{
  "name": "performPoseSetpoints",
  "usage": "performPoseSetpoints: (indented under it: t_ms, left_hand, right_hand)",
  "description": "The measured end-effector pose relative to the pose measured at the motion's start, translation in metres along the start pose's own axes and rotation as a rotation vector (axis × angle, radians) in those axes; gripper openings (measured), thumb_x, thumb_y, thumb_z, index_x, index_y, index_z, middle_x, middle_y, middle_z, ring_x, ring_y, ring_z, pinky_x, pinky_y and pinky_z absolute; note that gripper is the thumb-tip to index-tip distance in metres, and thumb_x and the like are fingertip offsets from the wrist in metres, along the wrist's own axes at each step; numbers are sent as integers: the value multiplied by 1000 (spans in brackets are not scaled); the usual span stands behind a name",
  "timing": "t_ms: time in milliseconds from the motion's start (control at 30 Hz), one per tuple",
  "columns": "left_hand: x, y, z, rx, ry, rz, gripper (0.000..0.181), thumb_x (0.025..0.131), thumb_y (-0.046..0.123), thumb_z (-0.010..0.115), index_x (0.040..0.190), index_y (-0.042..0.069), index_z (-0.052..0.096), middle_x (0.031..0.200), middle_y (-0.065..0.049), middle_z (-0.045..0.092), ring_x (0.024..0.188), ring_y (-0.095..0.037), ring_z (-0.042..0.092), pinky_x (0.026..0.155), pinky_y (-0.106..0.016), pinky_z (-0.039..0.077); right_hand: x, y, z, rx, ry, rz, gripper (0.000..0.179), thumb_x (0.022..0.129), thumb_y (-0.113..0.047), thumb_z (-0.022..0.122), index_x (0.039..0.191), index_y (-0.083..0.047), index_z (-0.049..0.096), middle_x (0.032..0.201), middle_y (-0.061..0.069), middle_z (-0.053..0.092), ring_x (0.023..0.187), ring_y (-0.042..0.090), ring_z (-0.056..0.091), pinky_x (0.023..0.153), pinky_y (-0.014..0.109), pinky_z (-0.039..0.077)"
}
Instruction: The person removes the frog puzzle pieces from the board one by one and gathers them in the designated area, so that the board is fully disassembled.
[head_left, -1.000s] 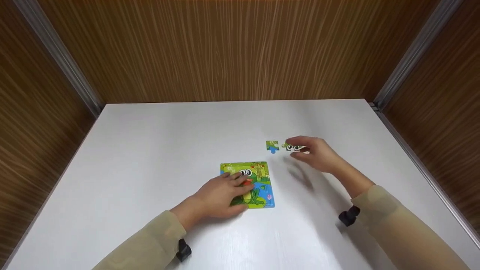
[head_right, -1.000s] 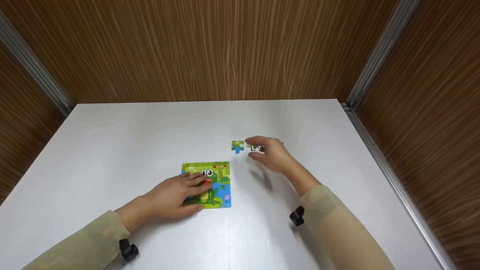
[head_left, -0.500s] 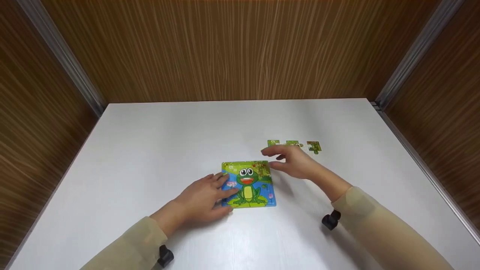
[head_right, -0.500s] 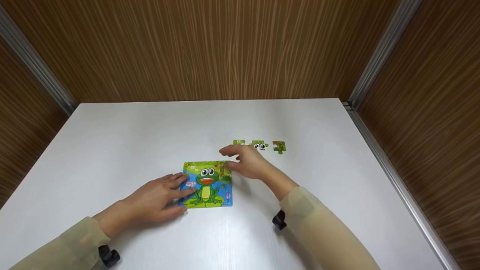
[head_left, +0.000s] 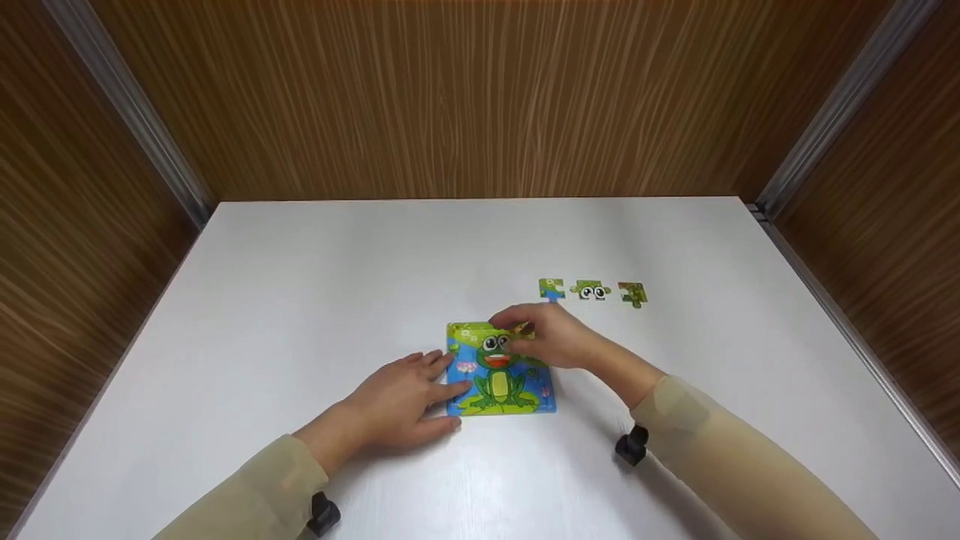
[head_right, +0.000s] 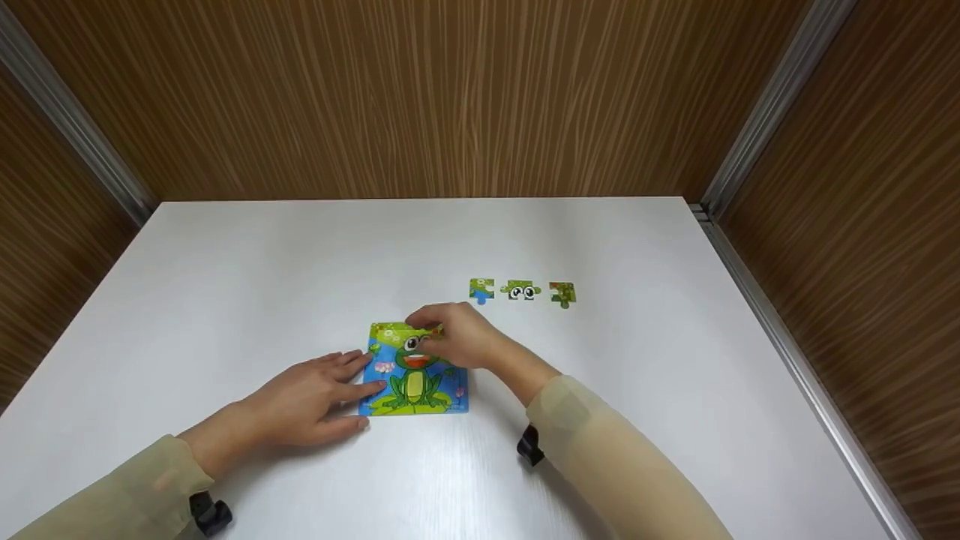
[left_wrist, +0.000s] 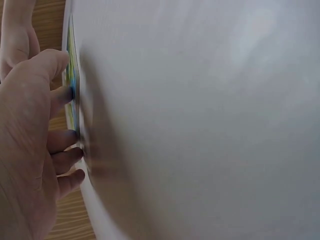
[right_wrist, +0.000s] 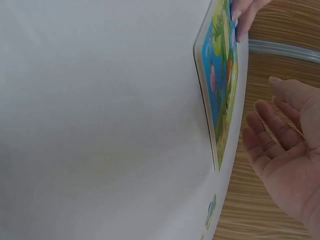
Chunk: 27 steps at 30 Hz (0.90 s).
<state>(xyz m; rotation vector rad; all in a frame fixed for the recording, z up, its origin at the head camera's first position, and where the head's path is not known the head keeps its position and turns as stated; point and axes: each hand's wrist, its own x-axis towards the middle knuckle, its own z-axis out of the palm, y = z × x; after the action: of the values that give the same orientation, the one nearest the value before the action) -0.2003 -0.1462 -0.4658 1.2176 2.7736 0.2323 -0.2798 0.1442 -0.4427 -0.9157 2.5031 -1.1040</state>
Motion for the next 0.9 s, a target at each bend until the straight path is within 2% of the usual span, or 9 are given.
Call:
performPoseSetpoints:
  t_ms: [233, 467, 733, 900]
  left_hand:
    - [2, 0, 0, 12, 9, 29, 57, 106, 55, 50, 153, 23, 61, 158, -26, 47, 148, -41, 46, 120, -52, 39]
    - [3, 0, 0, 2, 0, 30, 58, 106, 54, 50, 154, 23, 59, 159, -26, 46, 148, -41, 45, 120, -53, 39]
    - [2, -2, 4, 23, 9, 33, 53, 107, 49, 51, 153, 23, 61, 157, -25, 48, 147, -41, 47, 118, -53, 42]
    - [2, -4, 5, 31, 22, 28, 52, 107, 47, 51, 152, 24, 61, 157, -25, 48, 147, -41, 47, 118, -53, 42]
  right_hand:
    - [9, 4, 14, 29, -82, 39, 38, 97, -16, 81, 133, -6, 72, 124, 6, 73, 113, 22, 68, 102, 44, 56]
    - [11, 15, 18, 92, -123, 85, 37, 95, -16, 82, 131, -16, 75, 125, 2, 65, 113, 21, 61, 105, 45, 51]
    - [13, 15, 22, 62, -164, 74, 42, 94, -15, 82, 135, -22, 75, 130, -2, 60, 114, 21, 57, 105, 43, 49]
    - [14, 14, 21, 48, -169, 53, 40, 94, -13, 82, 133, -22, 75, 132, 0, 59, 117, 23, 57, 107, 45, 48]
